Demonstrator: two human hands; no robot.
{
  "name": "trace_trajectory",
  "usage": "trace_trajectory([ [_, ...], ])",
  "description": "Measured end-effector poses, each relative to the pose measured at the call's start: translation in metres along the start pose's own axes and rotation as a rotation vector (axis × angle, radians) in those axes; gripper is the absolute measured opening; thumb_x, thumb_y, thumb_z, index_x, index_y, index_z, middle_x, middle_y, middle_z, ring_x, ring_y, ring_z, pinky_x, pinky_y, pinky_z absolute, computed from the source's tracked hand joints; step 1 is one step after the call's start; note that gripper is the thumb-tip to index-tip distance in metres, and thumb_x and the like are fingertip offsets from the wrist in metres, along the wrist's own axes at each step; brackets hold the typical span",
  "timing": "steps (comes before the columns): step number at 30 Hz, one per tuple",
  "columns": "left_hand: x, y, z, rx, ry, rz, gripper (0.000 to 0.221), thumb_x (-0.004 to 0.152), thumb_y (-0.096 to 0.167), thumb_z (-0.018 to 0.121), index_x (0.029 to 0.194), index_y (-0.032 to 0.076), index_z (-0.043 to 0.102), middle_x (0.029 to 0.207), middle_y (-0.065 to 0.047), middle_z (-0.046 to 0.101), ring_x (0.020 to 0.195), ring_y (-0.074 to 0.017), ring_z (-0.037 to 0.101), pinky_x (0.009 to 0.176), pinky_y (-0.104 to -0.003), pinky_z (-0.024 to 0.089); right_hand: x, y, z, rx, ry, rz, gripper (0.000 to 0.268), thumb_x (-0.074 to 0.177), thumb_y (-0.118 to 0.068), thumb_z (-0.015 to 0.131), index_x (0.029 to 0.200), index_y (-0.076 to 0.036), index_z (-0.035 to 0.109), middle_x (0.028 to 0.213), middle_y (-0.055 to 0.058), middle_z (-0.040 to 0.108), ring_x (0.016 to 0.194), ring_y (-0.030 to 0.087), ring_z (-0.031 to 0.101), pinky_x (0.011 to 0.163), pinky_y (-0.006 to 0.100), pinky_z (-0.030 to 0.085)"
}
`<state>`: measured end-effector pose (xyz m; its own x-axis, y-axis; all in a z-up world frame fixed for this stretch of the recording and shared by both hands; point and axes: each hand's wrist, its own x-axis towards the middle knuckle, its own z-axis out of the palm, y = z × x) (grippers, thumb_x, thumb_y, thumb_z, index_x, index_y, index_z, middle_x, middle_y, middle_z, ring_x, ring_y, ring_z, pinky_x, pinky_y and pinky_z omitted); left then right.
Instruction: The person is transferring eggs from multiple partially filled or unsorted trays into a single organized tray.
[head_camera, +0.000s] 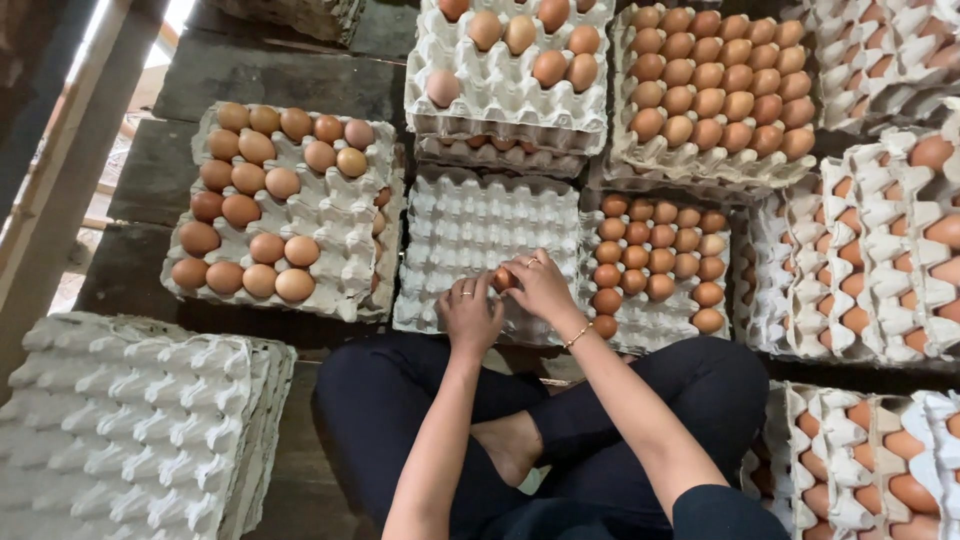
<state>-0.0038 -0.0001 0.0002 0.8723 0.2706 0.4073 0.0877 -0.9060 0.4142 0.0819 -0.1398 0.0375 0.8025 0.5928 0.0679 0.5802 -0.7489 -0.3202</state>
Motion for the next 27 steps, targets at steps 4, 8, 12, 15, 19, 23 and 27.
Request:
trace_trajectory([
  [4, -0.001, -0.004, 0.009, 0.026, -0.045, -0.020, 0.044, 0.071, 0.037, 0.068, 0.114, 0.029, 0.062, 0.102, 0.005, 0.065, 0.110, -0.0157, 0.056, 0.095, -0.043, 0.040, 0.025, -0.015, -0.021, -0.048, -0.303, 0.120, 0.056, 0.069, -0.038, 0.083, 0.118, -0.016, 0.069, 0.127, 0.010, 0.062, 0.115, 0.032, 0.050, 0.100, 0.040, 0.042],
  [8, -0.002, -0.007, 0.007, 0.007, -0.117, -0.036, 0.043, 0.075, 0.045, 0.061, 0.111, 0.023, 0.060, 0.106, 0.002, 0.063, 0.114, -0.0174, 0.053, 0.097, -0.043, 0.037, 0.063, -0.053, -0.024, -0.030, -0.227, 0.070, 0.055, 0.076, -0.036, 0.074, 0.126, -0.015, 0.063, 0.123, 0.010, 0.060, 0.113, 0.032, 0.051, 0.097, 0.040, 0.043],
  [12, 0.005, -0.001, 0.005, 0.083, -0.384, -0.113, 0.037, 0.078, 0.040, 0.058, 0.107, 0.018, 0.066, 0.104, -0.002, 0.065, 0.113, -0.0231, 0.049, 0.104, -0.050, 0.027, 0.105, -0.136, -0.044, 0.173, -0.076, -0.173, 0.048, 0.083, -0.029, 0.071, 0.126, -0.009, 0.064, 0.118, 0.017, 0.063, 0.109, 0.038, 0.056, 0.099, 0.044, 0.043],
  [15, 0.008, -0.014, 0.001, 0.109, -0.531, -0.167, 0.034, 0.080, 0.040, 0.053, 0.104, 0.021, 0.068, 0.103, 0.001, 0.067, 0.117, -0.0227, 0.046, 0.111, -0.052, 0.020, 0.140, -0.189, -0.031, 0.170, -0.008, -0.371, 0.046, 0.083, -0.024, 0.071, 0.126, -0.011, 0.061, 0.116, 0.017, 0.062, 0.109, 0.039, 0.057, 0.096, 0.046, 0.046],
  [19, 0.016, -0.023, -0.013, 0.117, -0.460, -0.186, 0.032, 0.078, 0.041, 0.053, 0.101, 0.023, 0.066, 0.103, 0.002, 0.066, 0.118, -0.0226, 0.045, 0.109, -0.053, 0.021, 0.168, -0.243, -0.004, -0.063, 0.161, -0.557, 0.040, 0.083, -0.014, 0.060, 0.121, -0.026, 0.062, 0.110, 0.006, 0.061, 0.099, 0.029, 0.057, 0.079, 0.039, 0.051],
  [23, 0.012, -0.050, -0.023, 0.138, -0.383, -0.247, 0.031, 0.077, 0.042, 0.052, 0.098, 0.024, 0.065, 0.102, 0.003, 0.064, 0.119, -0.0224, 0.044, 0.107, -0.054, 0.022, 0.184, -0.251, 0.016, -0.026, 0.018, -0.631, 0.033, 0.074, -0.016, 0.064, 0.106, -0.024, 0.067, 0.099, 0.013, 0.063, 0.094, 0.036, 0.058, 0.080, 0.046, 0.050],
  [27, 0.004, -0.061, -0.026, 0.146, -0.318, -0.277, 0.029, 0.075, 0.043, 0.052, 0.095, 0.026, 0.063, 0.101, 0.004, 0.062, 0.120, -0.0222, 0.043, 0.105, -0.054, 0.024, 0.186, -0.251, 0.006, -0.128, -0.048, -0.607, 0.038, 0.070, -0.026, 0.070, 0.108, -0.029, 0.067, 0.102, 0.008, 0.063, 0.103, 0.031, 0.054, 0.085, 0.047, 0.044],
])
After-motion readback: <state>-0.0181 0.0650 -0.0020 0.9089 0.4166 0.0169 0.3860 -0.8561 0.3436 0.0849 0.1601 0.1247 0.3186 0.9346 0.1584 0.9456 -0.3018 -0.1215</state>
